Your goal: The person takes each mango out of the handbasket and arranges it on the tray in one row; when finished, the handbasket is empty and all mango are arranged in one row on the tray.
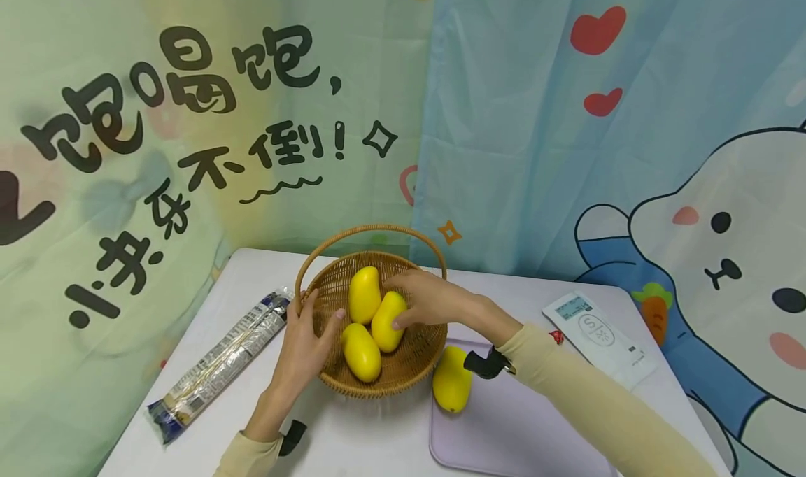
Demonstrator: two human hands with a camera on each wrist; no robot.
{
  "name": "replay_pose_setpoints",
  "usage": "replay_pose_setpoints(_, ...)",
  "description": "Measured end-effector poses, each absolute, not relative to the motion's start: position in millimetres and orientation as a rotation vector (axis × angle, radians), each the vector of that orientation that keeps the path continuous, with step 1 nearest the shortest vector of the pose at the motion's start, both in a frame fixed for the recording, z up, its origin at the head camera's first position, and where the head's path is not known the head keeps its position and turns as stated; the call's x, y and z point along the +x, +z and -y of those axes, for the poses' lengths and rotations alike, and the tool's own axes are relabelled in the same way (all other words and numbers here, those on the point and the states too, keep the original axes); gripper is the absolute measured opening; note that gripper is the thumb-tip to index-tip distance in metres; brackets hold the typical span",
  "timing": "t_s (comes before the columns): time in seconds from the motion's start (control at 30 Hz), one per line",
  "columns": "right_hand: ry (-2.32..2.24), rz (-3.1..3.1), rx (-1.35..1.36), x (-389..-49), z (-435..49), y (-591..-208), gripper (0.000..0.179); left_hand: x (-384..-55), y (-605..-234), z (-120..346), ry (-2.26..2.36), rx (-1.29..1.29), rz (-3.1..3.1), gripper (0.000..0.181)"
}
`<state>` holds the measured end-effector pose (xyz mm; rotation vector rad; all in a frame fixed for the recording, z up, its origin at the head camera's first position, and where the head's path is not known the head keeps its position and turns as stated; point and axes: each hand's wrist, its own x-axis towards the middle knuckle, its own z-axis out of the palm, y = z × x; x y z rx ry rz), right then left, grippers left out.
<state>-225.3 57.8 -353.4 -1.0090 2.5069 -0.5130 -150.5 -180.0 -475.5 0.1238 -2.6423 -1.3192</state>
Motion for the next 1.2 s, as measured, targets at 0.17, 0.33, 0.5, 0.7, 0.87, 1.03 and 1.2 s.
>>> replay_pose_setpoints(0.17, -0.443, -2.450, -0.930, -235.6, -45.9, -373.7, 0.065, -149.7, -475.8, 179.5, -1.329, 0.133, 2.644, 0.082)
replay_pose_setpoints(0.33, -0.316, -2.435, -0.856, -240.0, -34.1, -389.2, 0.069, -149.3, -475.6, 179.5, -1.342, 0.134, 2.647, 0.083)
replay_pose_setpoints(0.5, -0.214, -2.450, -0.796, -242.1, -25.4, -397.3, 0.073, -149.1, -476.0, 179.8, -1.349, 0.128, 2.648, 0.085)
replay_pose_setpoints(0.7, -0.134, -2.447, -0.787, -245.8, -19.2, -401.7, 0.073, -149.9, -476.8, 180.4, -1.350, 0.115, 2.638, 0.085)
replay_pose_setpoints(0.87, -0.116, -2.444, -0.798, -244.9, -16.2, -406.8, 0.076, -150.0, -476.7, 180.5, -1.348, 0.115, 2.632, 0.083)
replay_pose_setpoints(1.03, -0.119, -2.450, -0.768, -240.2, -12.9, -411.8, 0.079, -149.9, -476.2, 179.7, -1.344, 0.118, 2.631, 0.082)
replay_pose_setpoints(1.2, -0.103, -2.471, -0.762, -236.7, -9.6, -415.5, 0.081, -149.5, -475.8, 179.1, -1.342, 0.117, 2.629, 0.081)
